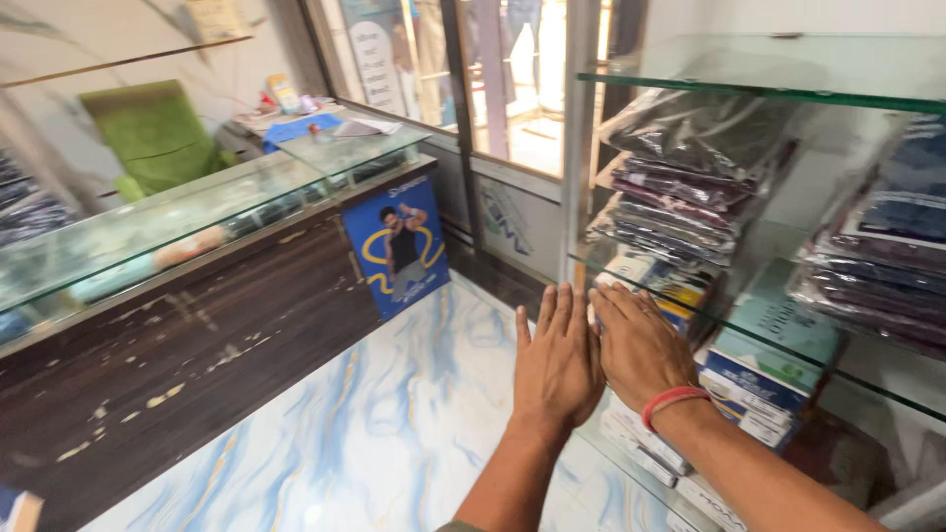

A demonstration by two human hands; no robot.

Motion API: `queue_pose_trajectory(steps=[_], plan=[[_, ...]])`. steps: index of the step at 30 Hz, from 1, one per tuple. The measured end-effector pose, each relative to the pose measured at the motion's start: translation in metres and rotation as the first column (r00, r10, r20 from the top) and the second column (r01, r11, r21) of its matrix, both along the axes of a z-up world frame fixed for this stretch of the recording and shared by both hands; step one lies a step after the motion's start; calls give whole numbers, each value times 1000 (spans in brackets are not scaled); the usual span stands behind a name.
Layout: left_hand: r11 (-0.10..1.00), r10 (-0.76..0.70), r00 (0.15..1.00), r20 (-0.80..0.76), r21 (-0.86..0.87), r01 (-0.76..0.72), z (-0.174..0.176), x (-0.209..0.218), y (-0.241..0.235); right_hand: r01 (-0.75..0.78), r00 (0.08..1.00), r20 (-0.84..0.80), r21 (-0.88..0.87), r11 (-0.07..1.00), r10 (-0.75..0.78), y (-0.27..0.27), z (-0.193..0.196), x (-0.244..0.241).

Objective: The person wipes the exterior of several rectangular boxes with a cloth, then opens one to wipe the interior and contents before closing it. The person places the cleaned boxes onto a glass shelf and repeats the process with additional boxes.

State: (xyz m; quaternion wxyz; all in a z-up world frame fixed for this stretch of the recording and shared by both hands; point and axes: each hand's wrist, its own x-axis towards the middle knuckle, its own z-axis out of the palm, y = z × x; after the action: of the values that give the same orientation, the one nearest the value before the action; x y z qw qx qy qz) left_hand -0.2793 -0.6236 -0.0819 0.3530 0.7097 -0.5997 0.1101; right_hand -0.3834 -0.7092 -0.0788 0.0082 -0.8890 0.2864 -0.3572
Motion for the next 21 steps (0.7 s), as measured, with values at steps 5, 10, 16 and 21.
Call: queue_pose_trajectory(steps=[5,10,16,21], plan=[[994,86,996,-24,-60,-88,16,34,53,-117,992,52,-12,993,117,42,20,44],[987,136,991,16,-92,-134,25,69,100,-173,978,104,-64,983,179,89,25,79],[973,203,978,37,-120,-198,33,101,163,-261,956,108,-96,960,271,145,37,116],[949,302,952,49,-111,-295,40,133,224,-334,932,109,-111,936,346,201,45,155]])
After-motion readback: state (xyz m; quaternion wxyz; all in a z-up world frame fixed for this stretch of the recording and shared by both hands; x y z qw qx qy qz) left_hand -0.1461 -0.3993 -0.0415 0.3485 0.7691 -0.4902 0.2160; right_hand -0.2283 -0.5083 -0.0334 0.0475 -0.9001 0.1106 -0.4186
